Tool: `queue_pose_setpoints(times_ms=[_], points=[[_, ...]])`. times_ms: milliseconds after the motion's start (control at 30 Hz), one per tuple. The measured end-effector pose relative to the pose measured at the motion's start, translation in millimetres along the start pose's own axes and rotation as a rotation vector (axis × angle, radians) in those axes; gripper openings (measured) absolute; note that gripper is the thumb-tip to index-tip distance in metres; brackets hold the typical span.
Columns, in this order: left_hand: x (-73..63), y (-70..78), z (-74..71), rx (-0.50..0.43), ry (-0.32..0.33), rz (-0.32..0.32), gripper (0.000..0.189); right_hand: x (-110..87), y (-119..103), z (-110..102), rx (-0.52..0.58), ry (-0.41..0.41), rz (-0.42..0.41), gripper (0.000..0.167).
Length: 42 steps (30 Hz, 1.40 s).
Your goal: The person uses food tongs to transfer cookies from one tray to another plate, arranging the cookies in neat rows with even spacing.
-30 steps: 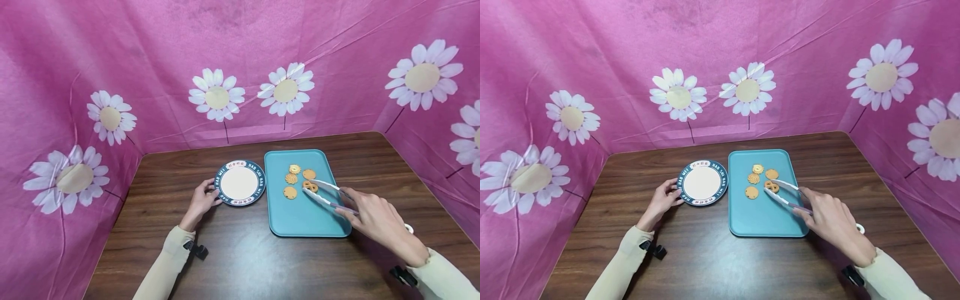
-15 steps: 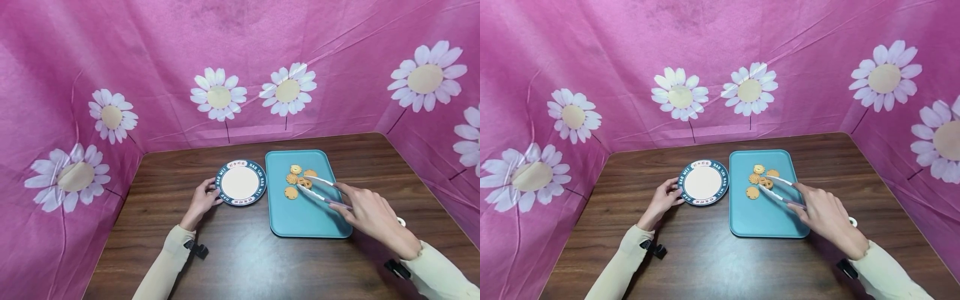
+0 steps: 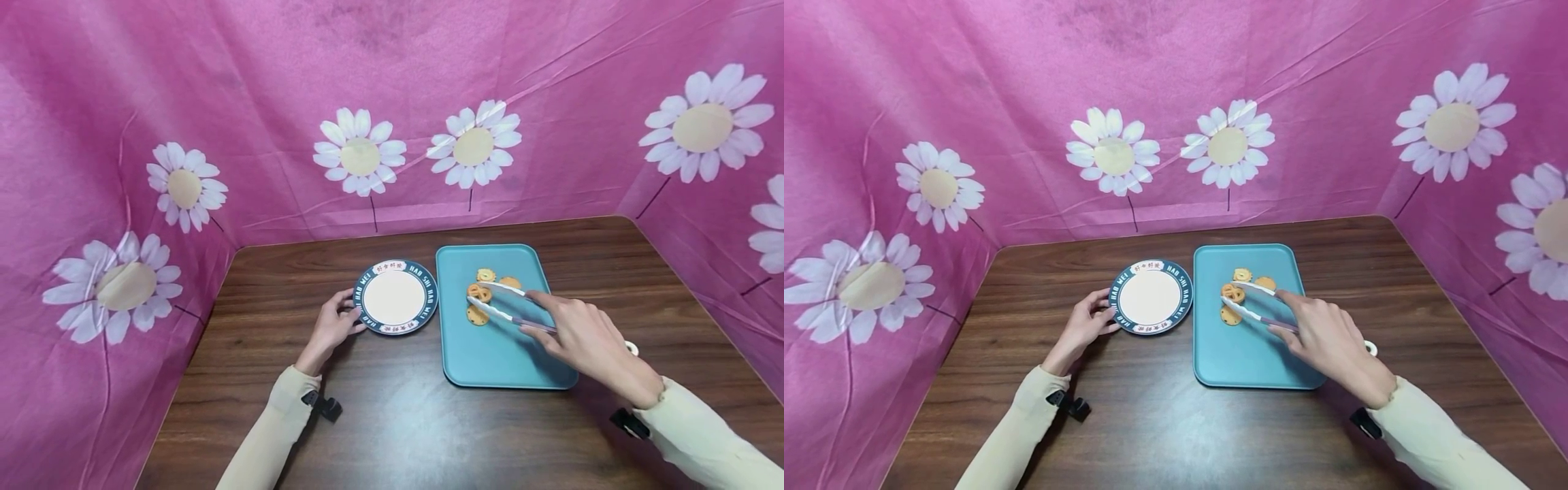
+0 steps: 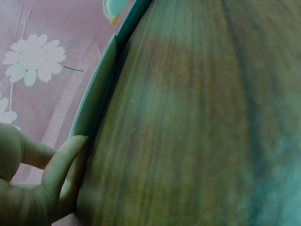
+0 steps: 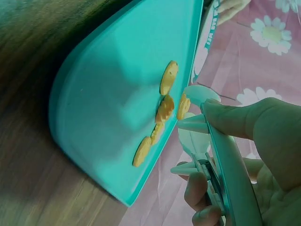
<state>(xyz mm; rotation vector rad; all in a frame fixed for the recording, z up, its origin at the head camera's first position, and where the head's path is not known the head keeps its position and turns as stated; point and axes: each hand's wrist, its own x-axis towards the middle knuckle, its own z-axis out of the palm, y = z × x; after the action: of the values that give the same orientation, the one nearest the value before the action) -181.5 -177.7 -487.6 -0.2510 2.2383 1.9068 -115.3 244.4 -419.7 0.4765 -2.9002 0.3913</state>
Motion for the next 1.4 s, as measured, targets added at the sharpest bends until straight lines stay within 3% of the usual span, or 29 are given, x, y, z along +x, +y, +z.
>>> queue_pose_setpoints(times_ms=[467, 700, 1400], points=[[1.5, -2.3, 0.0, -0.003, -0.008, 0.019, 0.055, 27.2, -18, 16, 0.043, -0.008, -0.044, 0.058], [0.8, 0.2, -0.6, 0.001, -0.003, 0.003, 0.055, 41.2, -35, 29, 0.076, -0.053, -0.021, 0.060], [-0.1, -0.3, 1.0, -0.018, -0.012, 0.016, 0.056, 73.5, -77, 67, 0.168, -0.056, -0.099, 0.059]])
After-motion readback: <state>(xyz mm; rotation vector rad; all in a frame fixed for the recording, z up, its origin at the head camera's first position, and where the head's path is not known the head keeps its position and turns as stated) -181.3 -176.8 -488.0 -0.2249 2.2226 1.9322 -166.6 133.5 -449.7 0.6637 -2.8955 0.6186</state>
